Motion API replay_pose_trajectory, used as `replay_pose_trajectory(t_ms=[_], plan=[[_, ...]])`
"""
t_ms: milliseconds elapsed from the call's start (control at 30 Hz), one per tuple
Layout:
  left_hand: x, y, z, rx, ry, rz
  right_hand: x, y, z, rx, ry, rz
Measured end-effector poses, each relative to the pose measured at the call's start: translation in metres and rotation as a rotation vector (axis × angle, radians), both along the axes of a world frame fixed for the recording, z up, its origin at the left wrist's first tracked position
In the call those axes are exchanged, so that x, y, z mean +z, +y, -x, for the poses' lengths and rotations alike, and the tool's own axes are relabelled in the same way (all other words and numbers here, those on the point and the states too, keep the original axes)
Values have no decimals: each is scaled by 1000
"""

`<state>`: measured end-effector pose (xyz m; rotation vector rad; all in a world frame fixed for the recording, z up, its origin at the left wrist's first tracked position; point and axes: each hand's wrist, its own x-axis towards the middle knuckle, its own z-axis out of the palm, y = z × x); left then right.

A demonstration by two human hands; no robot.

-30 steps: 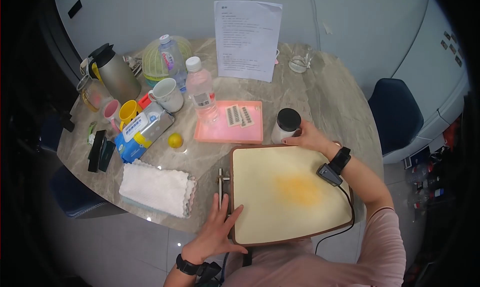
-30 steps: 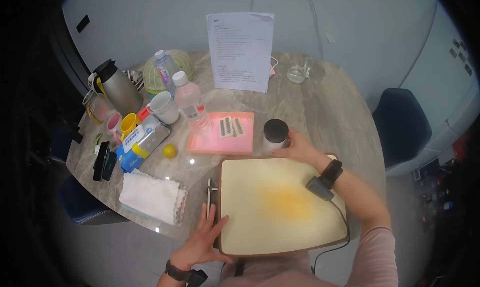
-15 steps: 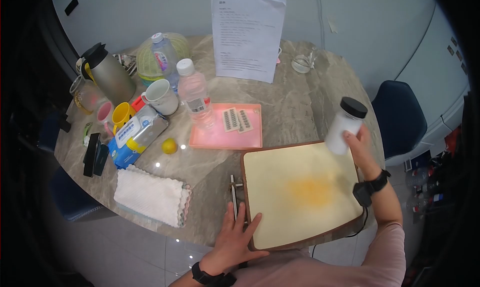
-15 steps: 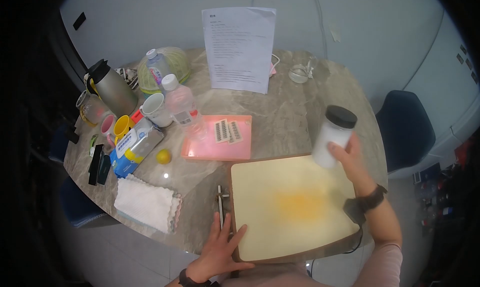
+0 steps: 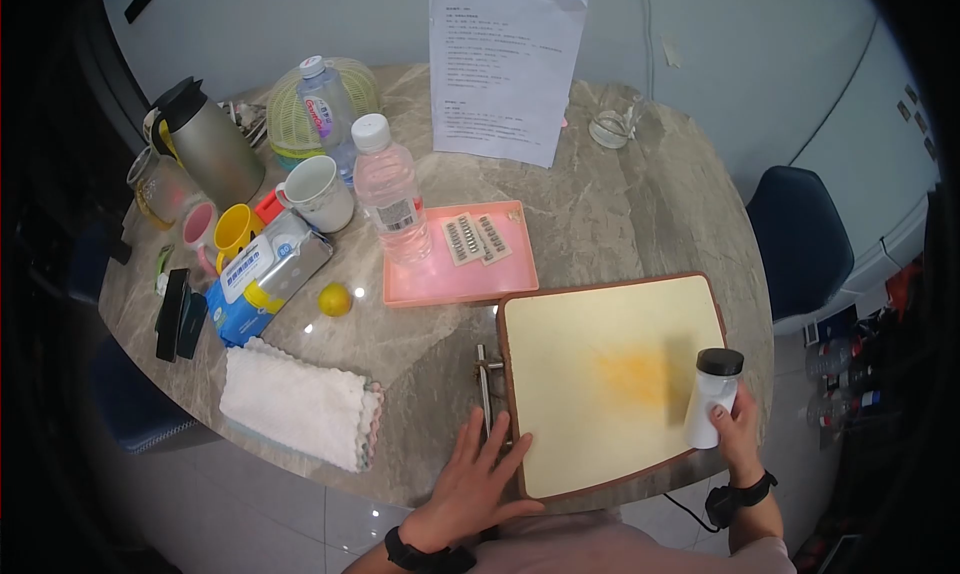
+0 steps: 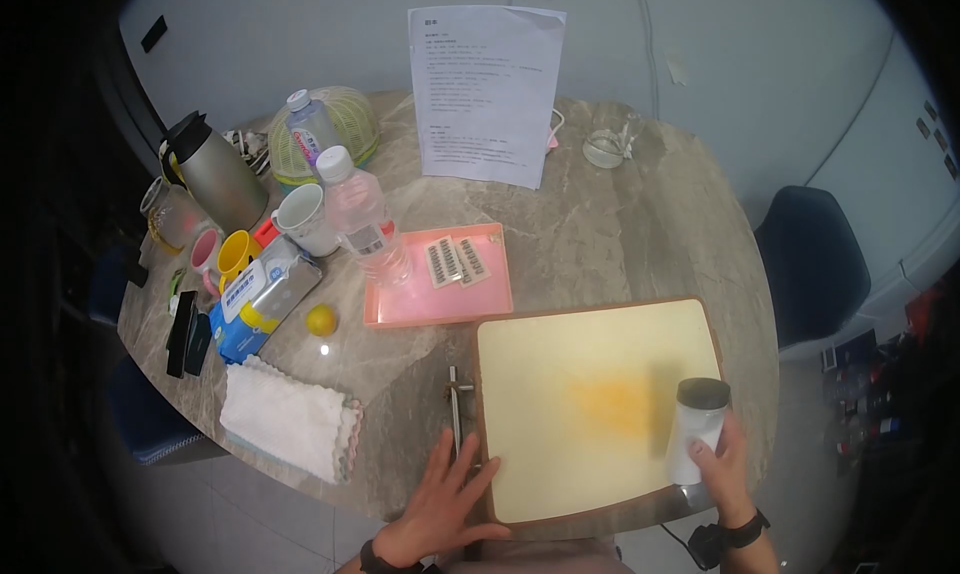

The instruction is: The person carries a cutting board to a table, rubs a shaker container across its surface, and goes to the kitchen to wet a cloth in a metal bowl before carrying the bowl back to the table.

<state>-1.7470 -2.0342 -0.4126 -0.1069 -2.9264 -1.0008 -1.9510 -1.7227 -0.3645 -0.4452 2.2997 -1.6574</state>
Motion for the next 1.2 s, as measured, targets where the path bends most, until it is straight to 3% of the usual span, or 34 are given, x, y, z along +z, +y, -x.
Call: replay_pose_trajectory(t_ms=[100, 567, 700, 800, 900, 933, 1000, 1033, 1133, 1167, 1200], plan=[[-8, -5, -11, 53, 77, -108, -3, 1, -9, -3, 5, -33], [-9, -5, -15, 99, 147, -45, 3, -28, -18, 37, -76, -158], [-11, -4, -14, 116, 191, -52, 2, -36, -26, 64, -66, 60], [2, 0, -7, 82, 395, -149, 9, -50, -41, 105, -61, 177], [51, 19, 18, -32, 306, -541, 8, -55, -54, 216, -144, 223], [54, 25, 27, -48, 224, -611, 9, -60, -54, 343, -74, 141], [54, 35, 43, -78, 60, -748, 7, -75, -67, 379, 13, 237], [55, 39, 47, -103, -30, -815, 5, -77, -69, 446, 302, 81], [62, 38, 48, -173, -9, -764, 35, -77, -51, 610, 309, 212], [60, 40, 49, -191, 95, -742, 41, -78, -50, 523, 426, 251], [64, 40, 49, -245, -15, -810, 47, -78, -50, 435, 542, 288]])
